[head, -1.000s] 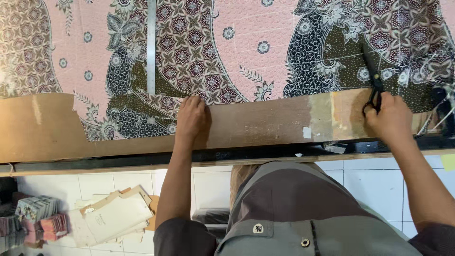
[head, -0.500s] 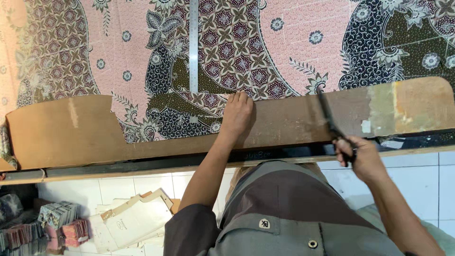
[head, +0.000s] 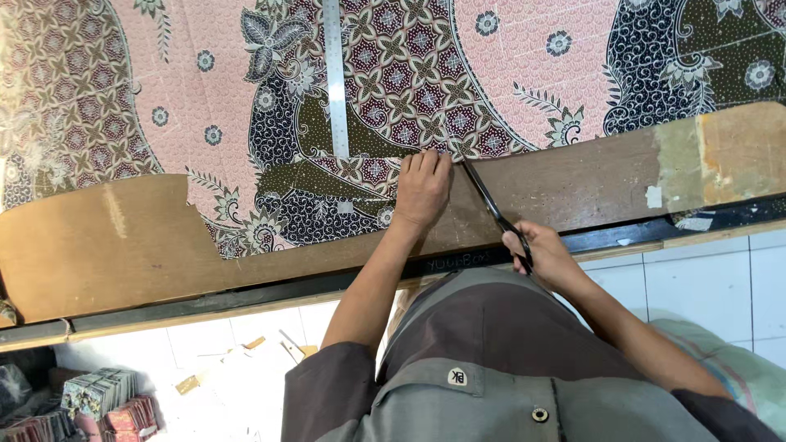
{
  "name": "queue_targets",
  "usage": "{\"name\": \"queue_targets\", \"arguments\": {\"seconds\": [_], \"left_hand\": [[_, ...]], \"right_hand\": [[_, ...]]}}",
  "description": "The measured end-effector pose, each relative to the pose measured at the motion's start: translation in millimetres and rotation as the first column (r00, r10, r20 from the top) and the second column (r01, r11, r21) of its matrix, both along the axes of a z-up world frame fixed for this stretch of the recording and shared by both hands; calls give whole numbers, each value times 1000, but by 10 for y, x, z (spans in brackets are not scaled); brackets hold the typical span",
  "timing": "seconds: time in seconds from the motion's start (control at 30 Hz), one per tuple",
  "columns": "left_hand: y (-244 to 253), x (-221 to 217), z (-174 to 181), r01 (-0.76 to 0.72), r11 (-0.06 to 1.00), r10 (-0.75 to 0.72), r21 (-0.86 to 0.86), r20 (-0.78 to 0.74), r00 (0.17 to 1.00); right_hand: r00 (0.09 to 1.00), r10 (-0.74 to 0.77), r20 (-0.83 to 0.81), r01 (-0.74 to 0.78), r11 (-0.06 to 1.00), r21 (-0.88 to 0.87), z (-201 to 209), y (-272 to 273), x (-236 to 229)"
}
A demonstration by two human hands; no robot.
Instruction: The person uses shears to cut a patterned fabric laid on a wooden table, following a marked outline. They periodically lift and reposition the cut pieces to continue cutting along the pattern.
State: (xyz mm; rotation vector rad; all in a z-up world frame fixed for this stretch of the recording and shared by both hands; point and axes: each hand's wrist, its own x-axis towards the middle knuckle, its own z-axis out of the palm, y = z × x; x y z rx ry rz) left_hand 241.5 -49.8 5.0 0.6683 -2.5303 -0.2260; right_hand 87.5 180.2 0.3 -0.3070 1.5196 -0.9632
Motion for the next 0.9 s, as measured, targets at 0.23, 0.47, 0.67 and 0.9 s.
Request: {"name": "queue_targets", "arguments": {"seconds": [0.23,0.47,0.67,0.9], "left_hand": [[3,34,65,12,1000,-12,6,19,1000],[-6,36,66,21,999,-22,44,9,1000],[-27,58,85,35,998,-37,44,34,999],[-20,39,104,30,998,-30,62,-2,1000]], "right_hand": [[992,44,-117,-32,995,98,71,-142,133],[985,97,-142,-80,989,124,97,-231,123],[981,108,-160,-87,987,136,235,-387,168],[990,78,-120,-64,991,120,322,-415,229]]}}
